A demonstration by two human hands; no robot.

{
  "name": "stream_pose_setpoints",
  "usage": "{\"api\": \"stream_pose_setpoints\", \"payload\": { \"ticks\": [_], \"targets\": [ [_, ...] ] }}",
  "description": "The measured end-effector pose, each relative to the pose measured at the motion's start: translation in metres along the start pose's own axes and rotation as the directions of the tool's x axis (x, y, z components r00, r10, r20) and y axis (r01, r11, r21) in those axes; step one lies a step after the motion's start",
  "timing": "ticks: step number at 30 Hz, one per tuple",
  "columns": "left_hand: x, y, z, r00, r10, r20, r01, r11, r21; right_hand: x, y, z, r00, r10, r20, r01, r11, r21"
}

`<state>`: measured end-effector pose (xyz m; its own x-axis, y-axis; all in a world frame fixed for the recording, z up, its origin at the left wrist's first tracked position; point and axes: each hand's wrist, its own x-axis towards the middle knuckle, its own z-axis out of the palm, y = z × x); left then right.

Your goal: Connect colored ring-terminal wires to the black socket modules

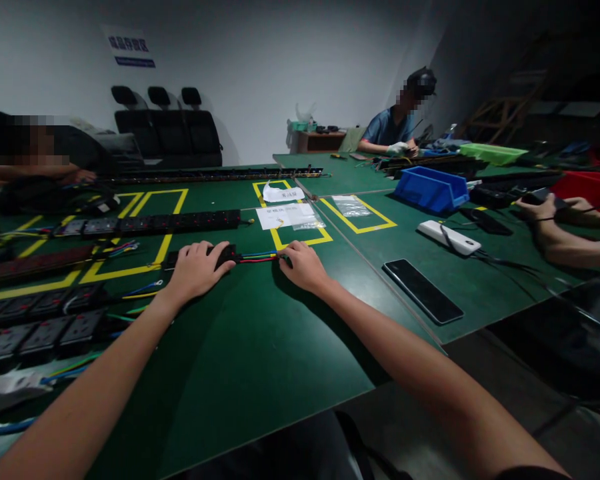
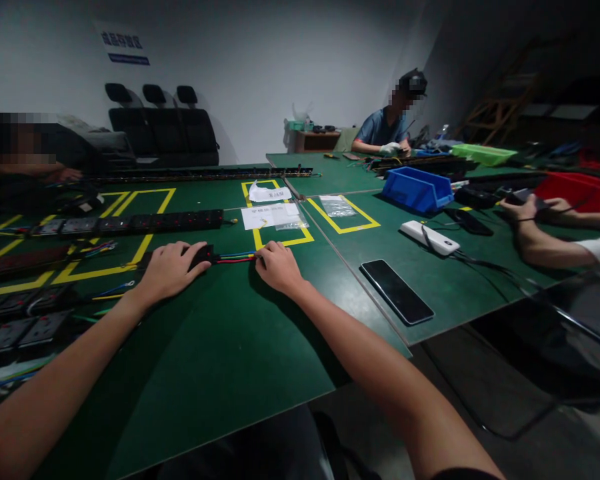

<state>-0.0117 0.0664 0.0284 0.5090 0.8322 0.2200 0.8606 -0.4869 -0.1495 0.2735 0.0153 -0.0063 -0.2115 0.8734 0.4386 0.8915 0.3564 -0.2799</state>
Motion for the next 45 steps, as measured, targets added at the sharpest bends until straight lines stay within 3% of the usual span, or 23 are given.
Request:
{"api": "stream_pose_setpoints", "payload": {
  "ticks": [3,8,17,27,32,37,45],
  "targets": [
    [0.0001,0.0000,0.0007,1.000,0.004,-0.007,-0.004,1.000,0.000,0.0005,0.0009,-0.0001,0.999,-0.007,-0.052,0.007,1.000,0.007],
    [0.0009,-0.0011,0.0019,1.000,0.013,-0.008,-0.013,1.000,0.005,0.0011,0.0027,0.0004,0.999,-0.024,0.039,0.025,0.999,-0.020],
    [-0.0007,0.0003,0.0019,0.999,0.012,-0.031,-0.011,1.000,0.015,-0.0004,0.0028,-0.0015,0.995,-0.093,0.025,0.093,0.995,0.024],
    [-0.0023,0.0009,0.0018,1.000,0.003,-0.027,-0.004,1.000,-0.029,-0.0020,0.0056,-0.0026,0.997,-0.022,0.075,0.018,0.998,0.055],
    [-0.0026,0.0015,0.0014,1.000,-0.003,-0.013,0.003,1.000,-0.025,-0.0023,0.0062,-0.0029,0.993,-0.050,0.109,0.042,0.997,0.069],
    [-0.0035,0.0027,0.0005,1.000,-0.001,-0.021,0.000,1.000,-0.017,-0.0026,0.0043,-0.0035,0.998,0.000,0.056,-0.003,0.998,0.057],
    [-0.0034,0.0027,0.0009,0.999,-0.005,-0.035,0.004,0.999,-0.041,-0.0032,0.0036,-0.0002,0.999,-0.032,-0.027,0.034,0.997,0.067]
  ]
}}
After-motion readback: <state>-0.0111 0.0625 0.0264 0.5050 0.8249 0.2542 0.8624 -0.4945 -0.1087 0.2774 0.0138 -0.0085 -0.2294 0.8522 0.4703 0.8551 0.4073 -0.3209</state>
